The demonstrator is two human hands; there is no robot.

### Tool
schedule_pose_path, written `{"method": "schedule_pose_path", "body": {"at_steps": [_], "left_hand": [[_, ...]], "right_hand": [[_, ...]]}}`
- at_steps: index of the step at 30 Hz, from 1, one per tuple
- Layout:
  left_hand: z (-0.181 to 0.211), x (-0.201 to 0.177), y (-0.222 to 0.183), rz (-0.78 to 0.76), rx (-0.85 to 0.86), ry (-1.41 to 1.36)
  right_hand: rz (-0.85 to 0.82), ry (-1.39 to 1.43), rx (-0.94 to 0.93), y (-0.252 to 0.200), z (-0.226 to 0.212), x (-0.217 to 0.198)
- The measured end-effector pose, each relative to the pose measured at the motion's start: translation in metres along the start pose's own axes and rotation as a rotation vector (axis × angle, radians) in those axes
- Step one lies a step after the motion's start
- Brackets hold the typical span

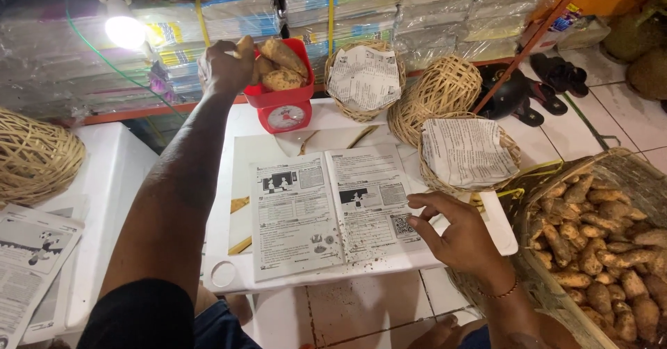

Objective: A person is peeling the skin off a sweet potato by hand while sitting at a low table with baskets of potatoes and a scale.

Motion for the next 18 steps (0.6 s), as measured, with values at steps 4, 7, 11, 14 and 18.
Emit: {"method": "schedule_pose_path", "body": {"at_steps": [4,7,11,14,18], "left_hand": [[-0.001,-0.008,-0.007,-0.006,-0.043,0.019],[-0.004,-0.006,-0.005,-0.016,-0.028,0.030],[-0.007,-0.004,-0.005,-0.039,-0.034,0.092],[-0.012,-0.001,-0.002,-0.040,-0.038,0.096],[-0.014,-0.002,-0.006,-0.034,-0.075,0.096]], "right_hand": [[-0.017,-0.001,0.049,-0.002,0.007,0.004],[-0.045,-0.008,0.067,-0.004,0.008,0.008],[-0.074,-0.038,0.124,-0.004,0.011,0.010],[-0.080,-0.057,0.079,-0.006,0.014,0.011],[-0.085,-0.063,0.075,-0.008,0.016,0.010]]}}
Point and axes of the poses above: each hand's wrist, its own y-axis towards the middle knuckle, its own x-axis out of the palm, z = x × y, the point moved 8 cm from there along y, towards the middle knuckle, and after that the axes turned 6 degrees about -x, right-handed, at the moved point
